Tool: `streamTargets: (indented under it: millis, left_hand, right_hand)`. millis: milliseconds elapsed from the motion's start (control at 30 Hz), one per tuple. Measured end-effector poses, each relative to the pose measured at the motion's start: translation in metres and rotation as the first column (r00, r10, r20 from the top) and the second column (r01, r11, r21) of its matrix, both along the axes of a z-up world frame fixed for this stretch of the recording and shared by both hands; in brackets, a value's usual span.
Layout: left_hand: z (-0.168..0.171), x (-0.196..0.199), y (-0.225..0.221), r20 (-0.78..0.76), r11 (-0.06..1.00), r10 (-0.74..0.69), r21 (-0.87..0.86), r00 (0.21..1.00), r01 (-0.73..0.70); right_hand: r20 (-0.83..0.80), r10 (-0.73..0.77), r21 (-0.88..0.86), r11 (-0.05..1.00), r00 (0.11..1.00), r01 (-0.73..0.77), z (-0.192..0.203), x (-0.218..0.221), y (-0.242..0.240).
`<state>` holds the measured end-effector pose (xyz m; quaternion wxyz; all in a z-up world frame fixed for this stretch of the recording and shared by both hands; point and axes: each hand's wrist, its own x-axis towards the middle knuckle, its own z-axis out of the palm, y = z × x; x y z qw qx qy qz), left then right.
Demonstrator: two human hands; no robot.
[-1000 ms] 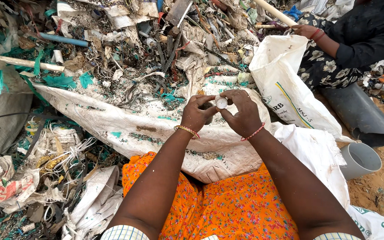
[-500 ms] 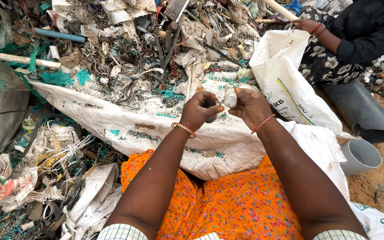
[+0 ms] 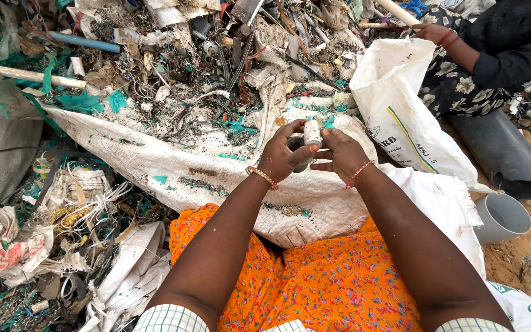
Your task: The person sorts through a large pile of debris by hand, picking out individual pieces of metal, plastic, and electronic waste and placing them into a white sack.
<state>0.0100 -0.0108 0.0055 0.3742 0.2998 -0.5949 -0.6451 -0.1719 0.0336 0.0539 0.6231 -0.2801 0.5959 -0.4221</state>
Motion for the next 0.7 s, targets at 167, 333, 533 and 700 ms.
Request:
streamTargets:
  millis: [167, 333, 533, 700]
  left_hand:
    - [-0.004, -0.002, -0.005, -0.082, 0.983, 0.111, -0.136, 0.990, -0.122]
    - [-0.009, -0.004, -0.012, -0.294, 0.981, 0.001, 0.185, 0.956, 0.056]
    - [-0.029, 0.004, -0.031, -0.417, 0.874, 0.225, 0.486, 0.880, 0.007]
    - [-0.051, 0.002, -0.047, -0.245, 0.744, 0.316, 0.663, 0.916, -0.079]
  right_hand:
    - [0.341, 0.212, -0.172, 0.972, 0.916, -0.161, 0.000, 0.008, 0.005]
    - [0.103, 0.311, -0.225, 0.932, 0.945, -0.283, -0.011, 0.011, 0.005]
    - [-0.461, 0.210, -0.251, 0.901, 0.862, -0.354, -0.005, -0.003, -0.004]
    - [-0.875, -0.312, -0.476, 0.698, 0.371, -0.535, 0.013, -0.010, 0.007]
